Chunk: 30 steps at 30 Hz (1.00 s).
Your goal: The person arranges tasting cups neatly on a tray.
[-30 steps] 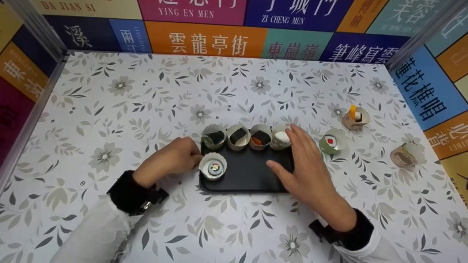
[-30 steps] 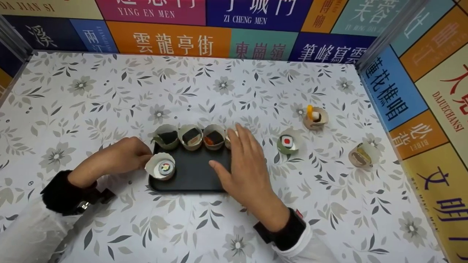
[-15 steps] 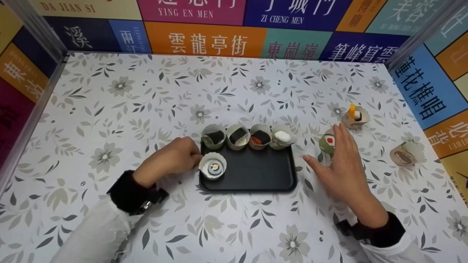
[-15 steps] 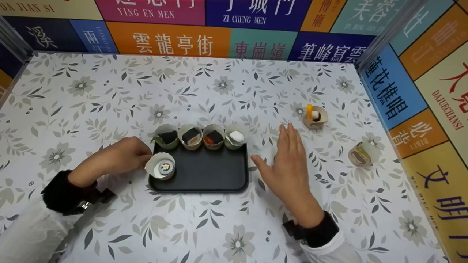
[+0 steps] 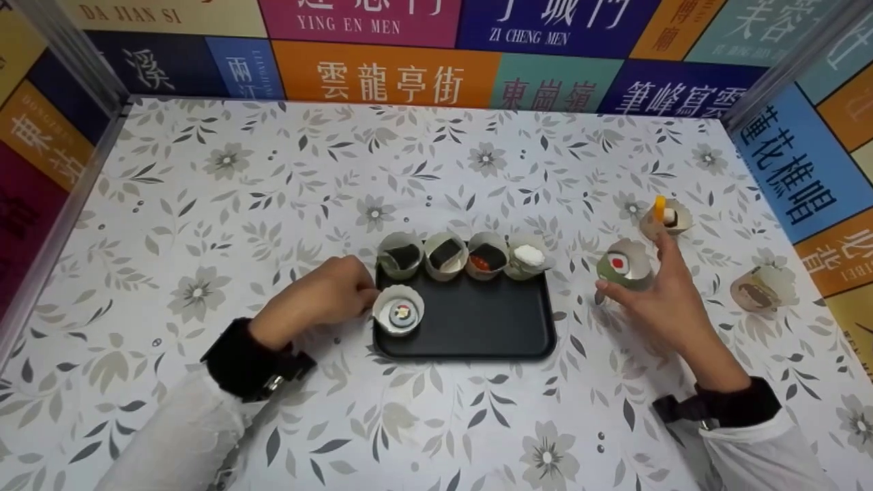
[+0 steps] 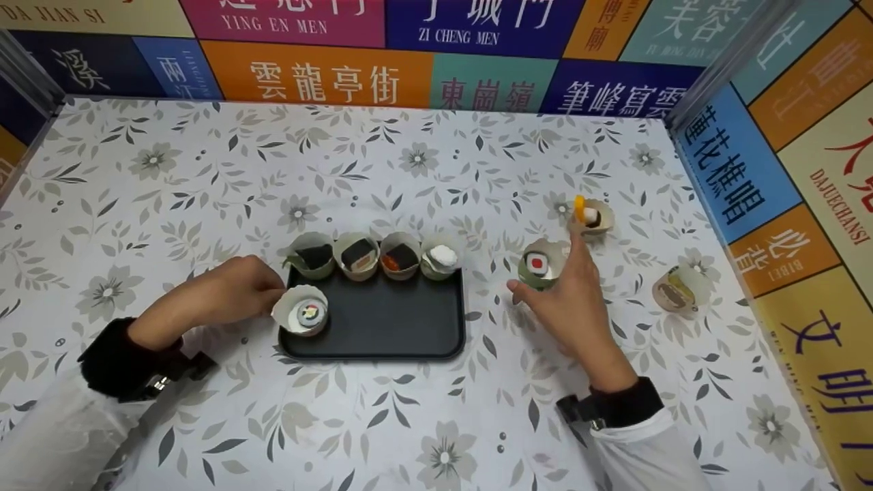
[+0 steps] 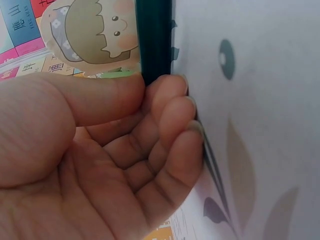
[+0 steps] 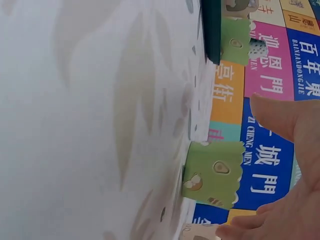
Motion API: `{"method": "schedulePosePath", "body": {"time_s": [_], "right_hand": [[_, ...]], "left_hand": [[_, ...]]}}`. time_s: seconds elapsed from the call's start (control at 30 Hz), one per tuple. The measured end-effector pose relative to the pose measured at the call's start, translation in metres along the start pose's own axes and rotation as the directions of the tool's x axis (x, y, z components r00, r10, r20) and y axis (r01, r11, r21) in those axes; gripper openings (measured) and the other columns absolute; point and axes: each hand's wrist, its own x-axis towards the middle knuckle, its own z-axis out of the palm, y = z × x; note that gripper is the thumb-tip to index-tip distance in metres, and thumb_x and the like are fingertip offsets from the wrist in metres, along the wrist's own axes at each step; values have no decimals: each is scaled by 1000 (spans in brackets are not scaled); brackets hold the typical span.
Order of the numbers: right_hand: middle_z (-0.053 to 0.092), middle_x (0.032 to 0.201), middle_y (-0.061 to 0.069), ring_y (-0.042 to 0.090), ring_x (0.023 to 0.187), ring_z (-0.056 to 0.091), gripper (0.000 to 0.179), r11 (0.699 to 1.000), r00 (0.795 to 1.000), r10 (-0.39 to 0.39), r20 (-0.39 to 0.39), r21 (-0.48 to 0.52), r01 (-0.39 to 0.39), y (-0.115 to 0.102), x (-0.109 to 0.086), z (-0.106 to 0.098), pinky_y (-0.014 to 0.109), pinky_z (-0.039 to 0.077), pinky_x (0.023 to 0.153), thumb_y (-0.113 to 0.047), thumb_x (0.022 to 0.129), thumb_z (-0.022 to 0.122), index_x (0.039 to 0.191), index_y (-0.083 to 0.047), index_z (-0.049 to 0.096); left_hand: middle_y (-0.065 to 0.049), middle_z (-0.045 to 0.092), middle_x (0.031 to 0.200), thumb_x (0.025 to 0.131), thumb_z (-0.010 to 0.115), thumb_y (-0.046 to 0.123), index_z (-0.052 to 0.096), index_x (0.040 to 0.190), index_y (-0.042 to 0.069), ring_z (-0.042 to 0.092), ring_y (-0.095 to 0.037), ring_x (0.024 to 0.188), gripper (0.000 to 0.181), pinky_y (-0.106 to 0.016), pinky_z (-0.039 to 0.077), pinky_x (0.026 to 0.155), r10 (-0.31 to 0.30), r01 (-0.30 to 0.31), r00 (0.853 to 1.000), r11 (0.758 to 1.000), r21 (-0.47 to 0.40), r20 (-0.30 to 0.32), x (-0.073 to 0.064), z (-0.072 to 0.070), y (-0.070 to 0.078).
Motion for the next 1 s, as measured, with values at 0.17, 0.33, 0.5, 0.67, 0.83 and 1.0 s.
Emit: {"method": "schedulePosePath", "body": {"time_s": [0.17,0.33,0.5,0.67,0.83,1.0], "right_hand": [[21,162,40,57,148,24,122,1000,999,15,46,-25,-14,4,9,-1,73,26,113,-32,84,90,165,0,4],[18,162,40,59,147,25,122,999,993,51,105,-6,-51,6,17,-1,71,29,112,-28,85,90,164,3,4],[18,163,40,56,144,31,117,996,986,91,136,12,-94,7,23,0,66,32,112,-30,85,89,163,5,9],[25,160,40,56,142,34,107,995,987,97,126,16,-100,10,25,1,66,32,112,-25,85,89,160,7,19],[48,147,31,40,120,55,91,996,992,83,95,14,-85,13,24,3,41,44,98,-24,86,88,151,6,34],[59,132,22,25,103,58,83,996,993,81,82,18,-83,15,24,3,21,45,80,-23,86,89,146,6,40]], "left_hand": [[2,59,64,102,64,19,73,67,8,52,-16,62,38,-31,42,60,-21,21,1000,1000,10,2,0,-1,1],[1,58,63,103,64,19,74,69,8,52,-17,61,37,-31,42,58,-37,37,999,999,4,9,0,-2,2],[1,57,62,103,64,19,74,70,8,52,-16,59,37,-31,42,57,-43,43,999,999,0,8,0,-2,2],[0,59,63,103,64,18,75,70,8,53,-17,60,36,-31,42,58,-30,30,1000,1000,0,-2,-1,-2,2],[1,60,64,103,64,19,75,69,9,53,-16,60,37,-30,42,58,-41,41,999,999,7,2,0,-1,1],[2,58,64,104,63,19,75,69,9,52,-14,58,39,-29,41,57,-43,43,999,999,15,10,1,-1,1]]}}
